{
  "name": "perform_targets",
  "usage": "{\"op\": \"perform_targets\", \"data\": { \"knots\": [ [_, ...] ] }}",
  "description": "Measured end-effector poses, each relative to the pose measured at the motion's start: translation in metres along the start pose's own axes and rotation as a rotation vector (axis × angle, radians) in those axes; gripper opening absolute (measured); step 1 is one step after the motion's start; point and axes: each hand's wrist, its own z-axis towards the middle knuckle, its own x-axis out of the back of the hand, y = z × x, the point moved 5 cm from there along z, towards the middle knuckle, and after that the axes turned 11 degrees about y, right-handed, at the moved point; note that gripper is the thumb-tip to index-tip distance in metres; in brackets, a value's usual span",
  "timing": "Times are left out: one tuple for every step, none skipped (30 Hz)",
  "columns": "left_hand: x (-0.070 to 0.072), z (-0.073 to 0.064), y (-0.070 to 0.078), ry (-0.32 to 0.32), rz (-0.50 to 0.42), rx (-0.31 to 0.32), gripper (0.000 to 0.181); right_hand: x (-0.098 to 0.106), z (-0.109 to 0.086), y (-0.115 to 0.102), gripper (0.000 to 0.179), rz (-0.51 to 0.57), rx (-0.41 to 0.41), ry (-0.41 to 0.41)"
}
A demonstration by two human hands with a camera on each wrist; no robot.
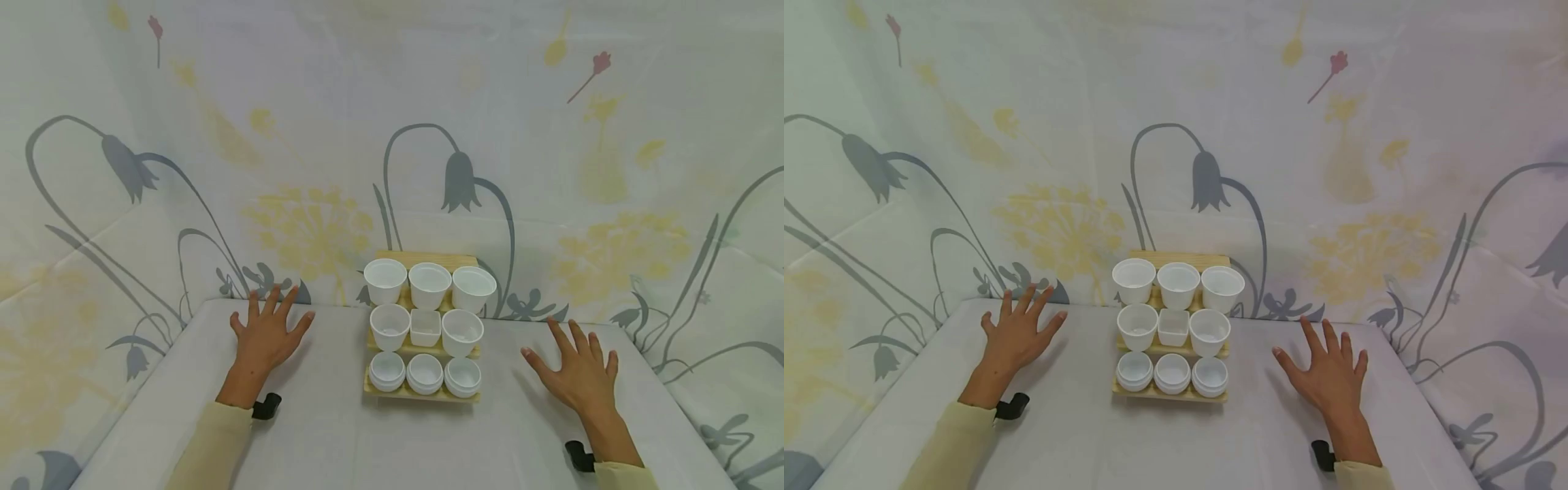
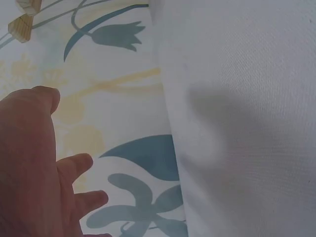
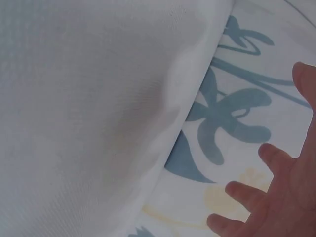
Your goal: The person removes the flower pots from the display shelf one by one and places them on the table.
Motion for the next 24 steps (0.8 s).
{"op": "perform_targets", "data": {
  "knots": [
    [0.000,0.000,0.000,0.003,0.000,-0.001,0.080,0.000,0.000,0.000,0.094,-0.002,0.002,0.001],
    [0.000,0.000,0.000,0.006,-0.002,-0.002,0.080,0.001,0.000,0.000,0.094,-0.004,0.003,0.002],
    [0.000,0.000,0.000,0.008,-0.002,-0.003,0.079,0.001,0.000,-0.001,0.094,-0.006,0.004,0.002],
    [0.000,0.000,0.000,0.011,-0.004,-0.005,0.079,0.001,0.001,-0.001,0.094,-0.008,0.004,0.004],
    [0.000,0.000,0.000,0.014,-0.007,-0.006,0.078,0.001,0.001,-0.002,0.094,-0.010,0.006,0.007],
    [-0.001,0.001,0.000,0.016,-0.010,-0.007,0.078,0.002,0.001,-0.003,0.094,-0.010,0.009,0.010],
    [-0.001,0.001,0.000,0.018,-0.015,-0.007,0.078,0.002,0.001,-0.004,0.093,-0.010,0.014,0.016],
    [-0.001,0.001,0.000,0.022,-0.020,-0.008,0.077,0.003,0.000,-0.004,0.093,-0.008,0.020,0.024],
    [-0.001,0.001,0.000,0.026,-0.025,-0.009,0.077,0.003,0.000,-0.005,0.092,-0.005,0.026,0.031],
    [-0.001,0.000,0.001,0.030,-0.032,-0.010,0.076,0.004,0.000,-0.006,0.092,-0.002,0.034,0.040],
    [-0.001,0.000,0.001,0.033,-0.038,-0.010,0.075,0.004,0.000,-0.007,0.091,0.002,0.041,0.048],
    [-0.002,0.000,0.001,0.038,-0.044,-0.010,0.074,0.005,0.000,-0.007,0.090,0.006,0.049,0.057],
    [-0.001,-0.001,0.002,0.043,-0.052,-0.010,0.073,0.005,0.000,-0.008,0.089,0.011,0.055,0.063],
    [-0.001,-0.001,0.003,0.048,-0.058,-0.013,0.073,0.006,0.000,-0.008,0.089,0.016,0.060,0.068],
    [-0.001,-0.001,0.004,0.052,-0.069,-0.015,0.072,0.006,0.000,-0.008,0.089,0.020,0.064,0.073],
    [-0.001,-0.001,0.005,0.057,-0.078,-0.017,0.071,0.006,0.000,-0.009,0.088,0.022,0.069,0.078],
    [-0.001,-0.002,0.007,0.064,-0.087,-0.020,0.071,0.006,0.001,-0.009,0.088,0.026,0.073,0.083],
    [0.000,-0.002,0.008,0.071,-0.098,-0.025,0.070,0.006,0.001,-0.009,0.087,0.027,0.080,0.090],
    [0.000,-0.002,0.009,0.077,-0.111,-0.030,0.069,0.007,0.001,-0.010,0.086,0.028,0.087,0.098],
    [0.000,-0.002,0.009,0.081,-0.123,-0.034,0.069,0.007,0.002,-0.011,0.085,0.030,0.095,0.108],
    [-0.001,-0.002,0.010,0.083,-0.135,-0.036,0.069,0.007,0.002,-0.012,0.084,0.034,0.104,0.117],
    [-0.001,-0.002,0.010,0.083,-0.145,-0.037,0.069,0.008,0.002,-0.013,0.084,0.036,0.111,0.125],
    [-0.002,-0.002,0.010,0.080,-0.155,-0.036,0.069,0.009,0.002,-0.014,0.083,0.040,0.120,0.133],
    [-0.003,-0.002,0.010,0.075,-0.165,-0.034,0.070,0.009,0.002,-0.015,0.082,0.046,0.127,0.140]
  ]
}}
